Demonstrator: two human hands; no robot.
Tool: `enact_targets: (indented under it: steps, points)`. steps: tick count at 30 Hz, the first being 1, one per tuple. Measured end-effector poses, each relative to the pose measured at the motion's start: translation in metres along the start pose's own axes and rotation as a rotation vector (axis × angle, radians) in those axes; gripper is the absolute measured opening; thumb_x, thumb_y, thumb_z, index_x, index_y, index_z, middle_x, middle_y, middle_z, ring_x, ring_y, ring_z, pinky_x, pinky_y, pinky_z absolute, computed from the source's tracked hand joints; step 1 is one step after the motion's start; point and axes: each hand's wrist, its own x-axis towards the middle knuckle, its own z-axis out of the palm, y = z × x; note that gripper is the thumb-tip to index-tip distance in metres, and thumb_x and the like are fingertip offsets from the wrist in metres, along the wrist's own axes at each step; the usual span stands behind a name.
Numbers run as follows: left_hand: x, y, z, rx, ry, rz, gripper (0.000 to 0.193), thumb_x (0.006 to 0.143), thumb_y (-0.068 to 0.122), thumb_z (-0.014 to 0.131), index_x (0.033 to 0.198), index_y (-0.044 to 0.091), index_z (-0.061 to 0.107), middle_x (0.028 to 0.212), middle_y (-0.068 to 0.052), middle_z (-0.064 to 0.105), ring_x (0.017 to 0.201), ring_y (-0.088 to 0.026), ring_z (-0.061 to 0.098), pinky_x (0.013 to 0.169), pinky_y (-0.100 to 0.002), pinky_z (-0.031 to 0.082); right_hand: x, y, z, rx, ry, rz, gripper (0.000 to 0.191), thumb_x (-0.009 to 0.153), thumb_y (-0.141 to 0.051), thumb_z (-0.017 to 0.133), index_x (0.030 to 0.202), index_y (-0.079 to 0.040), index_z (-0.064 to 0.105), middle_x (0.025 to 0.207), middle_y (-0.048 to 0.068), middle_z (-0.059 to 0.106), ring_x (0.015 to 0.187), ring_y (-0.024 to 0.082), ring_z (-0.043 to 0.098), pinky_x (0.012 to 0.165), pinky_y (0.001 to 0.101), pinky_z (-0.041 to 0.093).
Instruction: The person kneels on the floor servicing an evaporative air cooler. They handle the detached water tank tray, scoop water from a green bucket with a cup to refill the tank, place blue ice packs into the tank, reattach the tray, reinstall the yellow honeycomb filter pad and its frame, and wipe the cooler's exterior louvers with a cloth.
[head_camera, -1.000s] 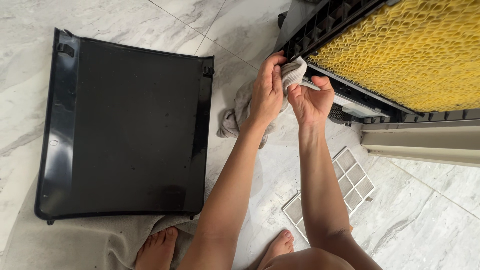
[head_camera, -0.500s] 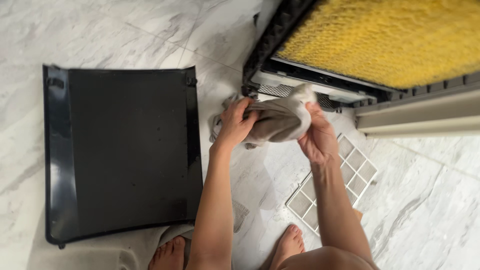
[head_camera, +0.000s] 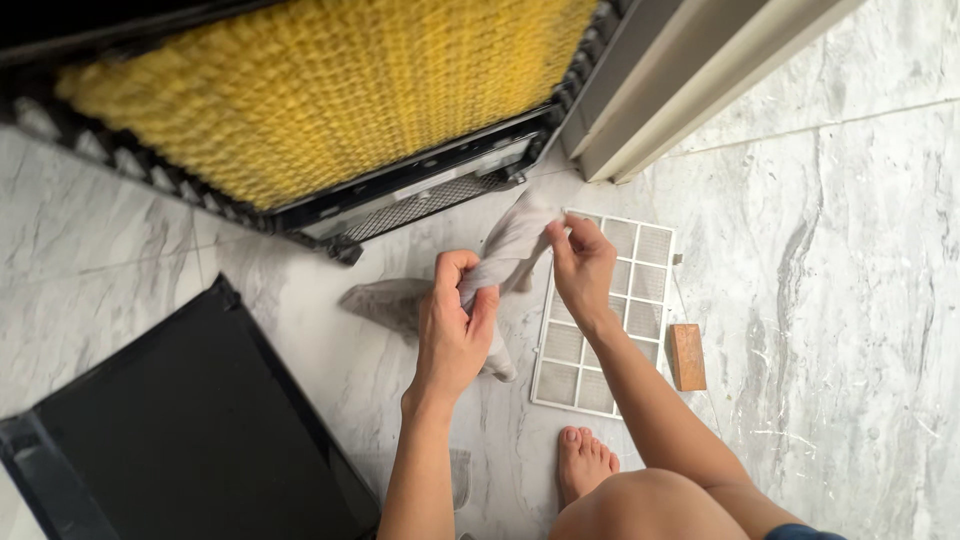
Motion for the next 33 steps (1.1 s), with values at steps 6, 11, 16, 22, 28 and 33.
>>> enact_targets:
  steps: [6, 11, 16, 22, 28, 33]
  points:
    - [0.023, 0.008, 0.021, 0.154, -0.012, 0.051, 0.031, 0.095, 0.009, 0.076, 0.118, 0.002, 0.057, 0.092, -0.010, 0.060, 0.081, -0.021, 0.059, 0.072, -0.037, 0.052, 0.048, -0.006, 0.033, 0.748, 0.029, -0.219, 0.027, 0.114, -0.009, 0.057, 0.138, -0.005, 0.045, 0.128, 0.003, 0.060, 0.117, 0.011, 0.058, 0.105, 0.0250, 0.049]
    - [0.038, -0.004, 0.029, 0.092, -0.033, -0.145, 0.024, 0.097, 0.009, 0.072, 0.117, 0.005, 0.059, 0.086, -0.002, 0.060, 0.074, -0.012, 0.057, 0.062, -0.031, 0.051, 0.071, -0.022, 0.081, 0.603, 0.151, -0.247, 0.025, 0.117, -0.002, 0.054, 0.137, -0.008, 0.040, 0.124, 0.002, 0.051, 0.112, 0.010, 0.052, 0.103, 0.0248, 0.046]
    - [0.039, -0.022, 0.040, 0.141, 0.002, -0.074, 0.025, 0.094, 0.003, 0.073, 0.114, 0.004, 0.057, 0.088, -0.002, 0.061, 0.076, -0.013, 0.056, 0.069, -0.032, 0.051, 0.057, -0.020, 0.076, 0.907, 0.148, -0.006, 0.020, 0.113, 0.005, 0.051, 0.128, -0.005, 0.043, 0.117, 0.005, 0.057, 0.107, 0.010, 0.054, 0.095, 0.0231, 0.047]
    - [0.050, -0.052, 0.068, 0.047, 0.100, 0.002, 0.026, 0.093, -0.003, 0.070, 0.114, 0.002, 0.057, 0.100, -0.004, 0.061, 0.086, -0.014, 0.057, 0.079, -0.031, 0.052, 0.066, 0.000, 0.011, 0.937, 0.207, -0.181, 0.037, 0.100, 0.016, 0.053, 0.122, -0.011, 0.039, 0.112, 0.007, 0.063, 0.098, 0.013, 0.060, 0.084, 0.0246, 0.048]
    - [0.102, -0.092, 0.109, -0.241, 0.254, -0.088, 0.024, 0.098, 0.002, 0.072, 0.114, 0.001, 0.054, 0.099, -0.003, 0.059, 0.085, -0.010, 0.057, 0.075, -0.025, 0.052, 0.126, 0.015, 0.012, 0.470, -0.035, -0.270, 0.049, 0.088, 0.015, 0.063, 0.122, -0.009, 0.038, 0.109, 0.000, 0.043, 0.099, 0.010, 0.051, 0.089, 0.0233, 0.049]
    - [0.115, -0.099, 0.126, -0.211, 0.269, -0.007, 0.028, 0.103, 0.002, 0.070, 0.124, -0.001, 0.051, 0.110, -0.007, 0.061, 0.097, -0.010, 0.058, 0.083, -0.024, 0.052, 0.142, 0.022, -0.003, 0.217, -0.137, -0.242, 0.045, 0.092, 0.009, 0.073, 0.115, -0.009, 0.039, 0.099, -0.002, 0.041, 0.088, 0.007, 0.044, 0.071, 0.0215, 0.047]
